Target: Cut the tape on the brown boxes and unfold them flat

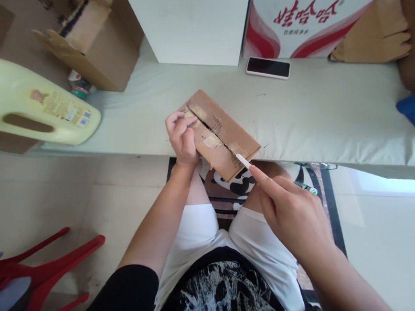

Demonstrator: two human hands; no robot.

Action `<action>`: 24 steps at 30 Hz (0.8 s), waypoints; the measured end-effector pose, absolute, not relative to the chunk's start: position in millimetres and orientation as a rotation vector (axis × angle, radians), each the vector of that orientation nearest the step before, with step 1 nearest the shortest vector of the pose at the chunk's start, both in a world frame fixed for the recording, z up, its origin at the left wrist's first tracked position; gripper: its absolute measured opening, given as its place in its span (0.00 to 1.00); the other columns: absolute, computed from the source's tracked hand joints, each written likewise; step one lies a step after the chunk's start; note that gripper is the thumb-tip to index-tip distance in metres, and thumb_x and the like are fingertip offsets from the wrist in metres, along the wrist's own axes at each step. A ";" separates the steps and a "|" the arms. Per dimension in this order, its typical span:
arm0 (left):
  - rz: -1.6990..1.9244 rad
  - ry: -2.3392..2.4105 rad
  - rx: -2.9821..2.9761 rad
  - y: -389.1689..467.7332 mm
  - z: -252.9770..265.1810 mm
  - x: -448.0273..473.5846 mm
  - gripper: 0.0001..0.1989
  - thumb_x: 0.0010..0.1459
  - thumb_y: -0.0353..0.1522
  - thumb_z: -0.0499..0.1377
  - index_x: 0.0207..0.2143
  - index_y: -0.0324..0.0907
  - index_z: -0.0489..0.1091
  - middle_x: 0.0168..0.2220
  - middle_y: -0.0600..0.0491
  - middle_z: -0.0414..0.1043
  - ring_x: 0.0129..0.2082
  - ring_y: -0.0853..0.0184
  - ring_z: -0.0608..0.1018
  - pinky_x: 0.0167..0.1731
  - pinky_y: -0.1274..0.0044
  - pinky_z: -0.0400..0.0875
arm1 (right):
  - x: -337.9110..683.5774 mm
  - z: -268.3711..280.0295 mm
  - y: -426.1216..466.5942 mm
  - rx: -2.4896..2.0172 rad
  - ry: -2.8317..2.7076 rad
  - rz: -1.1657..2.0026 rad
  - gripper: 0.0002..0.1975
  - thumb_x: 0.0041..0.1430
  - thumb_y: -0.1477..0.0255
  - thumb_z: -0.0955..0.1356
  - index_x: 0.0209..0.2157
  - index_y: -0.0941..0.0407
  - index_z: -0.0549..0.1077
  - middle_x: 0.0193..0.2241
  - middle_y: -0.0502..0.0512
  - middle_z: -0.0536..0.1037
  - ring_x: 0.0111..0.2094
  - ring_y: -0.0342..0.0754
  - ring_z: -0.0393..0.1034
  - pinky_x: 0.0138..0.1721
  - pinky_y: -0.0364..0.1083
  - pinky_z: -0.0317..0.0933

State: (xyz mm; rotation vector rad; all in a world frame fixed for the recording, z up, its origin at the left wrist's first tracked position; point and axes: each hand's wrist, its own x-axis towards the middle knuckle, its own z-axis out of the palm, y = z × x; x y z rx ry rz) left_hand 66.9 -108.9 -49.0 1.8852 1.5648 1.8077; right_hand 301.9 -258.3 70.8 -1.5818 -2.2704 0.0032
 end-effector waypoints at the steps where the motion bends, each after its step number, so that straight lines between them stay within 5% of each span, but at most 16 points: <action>1: 1.807 1.559 1.891 -109.1 -48.7 66.6 0.29 0.70 0.49 0.42 0.43 0.42 0.78 0.51 0.43 0.67 0.54 0.55 0.73 0.60 0.62 0.66 | 302.8 72.7 -258.1 -1.579 -2.270 0.018 0.19 0.69 0.71 0.63 0.53 0.58 0.81 0.22 0.50 0.74 0.18 0.43 0.66 0.20 0.44 0.54; 7: 1.802 1.562 1.894 -110.2 -46.7 65.2 0.28 0.70 0.47 0.42 0.42 0.42 0.78 0.50 0.43 0.67 0.54 0.55 0.72 0.60 0.62 0.66 | 312.8 76.1 -251.1 -1.617 -2.170 0.321 0.19 0.66 0.72 0.64 0.53 0.58 0.81 0.21 0.52 0.77 0.17 0.43 0.67 0.20 0.43 0.60; 15: 1.819 1.534 1.879 -110.1 -48.3 63.0 0.27 0.69 0.48 0.44 0.43 0.42 0.78 0.50 0.43 0.67 0.54 0.55 0.72 0.61 0.61 0.66 | 364.4 84.2 -271.1 -1.907 -1.611 0.723 0.19 0.61 0.56 0.70 0.50 0.47 0.82 0.10 0.42 0.56 0.11 0.41 0.45 0.14 0.44 0.42; 18: 1.827 1.543 1.858 -106.7 -48.5 63.1 0.28 0.69 0.49 0.44 0.42 0.42 0.78 0.50 0.43 0.67 0.54 0.55 0.73 0.61 0.61 0.66 | 373.6 49.8 -252.8 -2.039 -1.335 0.432 0.23 0.61 0.58 0.69 0.56 0.50 0.79 0.18 0.50 0.69 0.15 0.46 0.57 0.18 0.48 0.55; 20: 1.831 1.534 1.843 -106.1 -48.4 61.6 0.27 0.69 0.49 0.45 0.42 0.43 0.78 0.49 0.44 0.67 0.53 0.55 0.73 0.61 0.62 0.66 | 375.3 17.3 -231.1 -2.100 -1.495 0.337 0.26 0.62 0.63 0.64 0.60 0.54 0.76 0.30 0.60 0.78 0.29 0.56 0.73 0.35 0.57 0.70; 22: 1.827 1.514 1.807 -108.3 -48.0 57.6 0.25 0.68 0.48 0.47 0.41 0.43 0.78 0.50 0.45 0.66 0.54 0.56 0.73 0.62 0.63 0.66 | 375.9 -13.3 -208.0 -2.096 -1.661 0.376 0.29 0.63 0.66 0.60 0.63 0.57 0.72 0.39 0.66 0.79 0.44 0.64 0.76 0.49 0.65 0.69; 24: 1.816 1.473 1.756 -112.9 -47.5 50.8 0.23 0.66 0.47 0.49 0.41 0.42 0.78 0.51 0.45 0.66 0.55 0.56 0.72 0.63 0.63 0.64 | 375.7 -35.4 -187.5 -2.072 -1.723 0.453 0.30 0.63 0.66 0.60 0.65 0.56 0.70 0.44 0.68 0.78 0.48 0.65 0.76 0.52 0.66 0.69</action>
